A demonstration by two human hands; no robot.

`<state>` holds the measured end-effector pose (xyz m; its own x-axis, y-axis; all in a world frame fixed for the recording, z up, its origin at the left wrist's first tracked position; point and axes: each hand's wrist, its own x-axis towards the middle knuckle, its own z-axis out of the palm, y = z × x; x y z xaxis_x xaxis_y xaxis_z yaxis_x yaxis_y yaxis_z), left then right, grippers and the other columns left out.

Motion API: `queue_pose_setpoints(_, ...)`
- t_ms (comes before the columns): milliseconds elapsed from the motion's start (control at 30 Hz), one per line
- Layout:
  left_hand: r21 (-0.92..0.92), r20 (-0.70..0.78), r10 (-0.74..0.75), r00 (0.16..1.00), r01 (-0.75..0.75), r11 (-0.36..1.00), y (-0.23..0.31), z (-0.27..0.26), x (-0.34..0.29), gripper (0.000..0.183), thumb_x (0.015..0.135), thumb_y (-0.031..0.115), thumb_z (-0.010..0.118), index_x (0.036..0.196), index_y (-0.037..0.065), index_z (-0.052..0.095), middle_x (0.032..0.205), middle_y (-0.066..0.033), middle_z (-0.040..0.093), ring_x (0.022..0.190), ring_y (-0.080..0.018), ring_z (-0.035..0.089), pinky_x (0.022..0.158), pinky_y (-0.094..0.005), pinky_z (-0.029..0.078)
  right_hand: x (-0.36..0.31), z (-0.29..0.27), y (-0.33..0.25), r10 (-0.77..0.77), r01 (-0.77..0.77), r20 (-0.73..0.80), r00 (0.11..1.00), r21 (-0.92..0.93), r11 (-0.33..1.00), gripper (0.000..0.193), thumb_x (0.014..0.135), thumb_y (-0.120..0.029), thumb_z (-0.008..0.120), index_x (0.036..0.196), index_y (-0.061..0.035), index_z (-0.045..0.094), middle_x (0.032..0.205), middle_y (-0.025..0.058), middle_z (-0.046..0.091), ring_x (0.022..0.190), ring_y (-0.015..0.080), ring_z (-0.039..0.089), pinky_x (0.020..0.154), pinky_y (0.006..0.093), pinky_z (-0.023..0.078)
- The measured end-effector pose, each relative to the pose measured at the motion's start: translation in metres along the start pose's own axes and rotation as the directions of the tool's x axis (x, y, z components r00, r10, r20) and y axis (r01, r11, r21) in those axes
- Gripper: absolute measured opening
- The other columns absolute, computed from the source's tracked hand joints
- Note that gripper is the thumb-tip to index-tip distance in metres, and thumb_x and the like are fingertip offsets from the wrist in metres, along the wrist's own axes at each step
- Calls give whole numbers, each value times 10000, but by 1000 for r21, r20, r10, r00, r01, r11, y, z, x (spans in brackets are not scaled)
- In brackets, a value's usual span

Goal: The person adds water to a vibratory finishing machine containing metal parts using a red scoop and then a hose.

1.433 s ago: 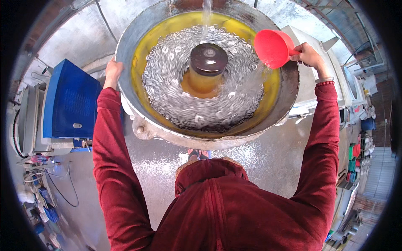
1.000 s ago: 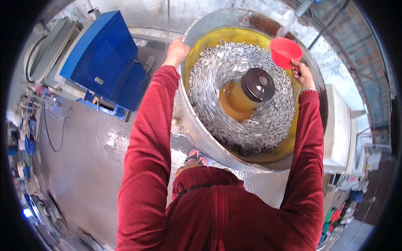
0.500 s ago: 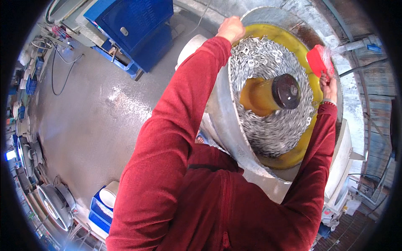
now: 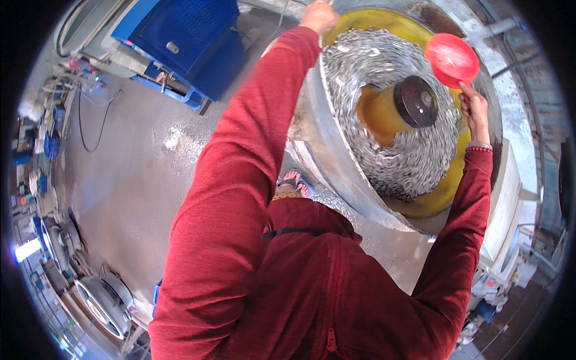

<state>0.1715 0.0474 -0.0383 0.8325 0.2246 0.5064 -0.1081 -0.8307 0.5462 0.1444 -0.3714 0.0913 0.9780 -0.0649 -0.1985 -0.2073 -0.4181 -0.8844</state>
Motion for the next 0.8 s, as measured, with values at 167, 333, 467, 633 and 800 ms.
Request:
queue_pose_setpoints(167,225,181,401,898,-435,872,-21,2,4,196,692,188,509,661,47,641,640,-186,593,643,-348,598,565,-428,476,-46,16,-4,-328,441,296,897,-560,702,353,702,-254,687,962,-18,651,625,27,573,558,90,488,532,270,399)
queue_pose_setpoints(333,86,349,-174,921,154,984,23,-18,9,435,643,215,566,1036,27,575,866,-189,636,831,-330,612,730,-393,476,-111,3,-13,-16,344,474,880,-614,711,335,658,-172,716,942,-6,654,675,63,615,621,109,535,591,272,431)
queue_pose_setpoints(467,56,371,-209,905,203,978,29,-48,5,430,681,202,468,1063,34,569,958,-213,611,972,-325,568,848,-396,434,-125,-47,-19,325,291,596,734,-709,642,283,671,-123,714,893,36,642,604,-3,553,532,79,465,488,245,376)
queue_pose_setpoints(633,122,419,-337,843,315,941,15,-45,15,492,692,185,497,1181,137,525,1095,-189,573,1046,-314,540,882,-390,423,-96,-93,-6,16,105,111,994,-972,209,290,676,-200,708,889,-11,654,712,156,637,722,257,637,646,368,483)
queue_pose_setpoints(800,108,332,-341,880,324,940,15,-45,7,367,708,180,521,1052,74,588,970,-215,605,967,-356,568,814,-412,465,-9,-97,6,-312,146,-148,938,-649,747,247,707,-234,674,793,-11,609,690,132,624,570,200,607,509,342,467)
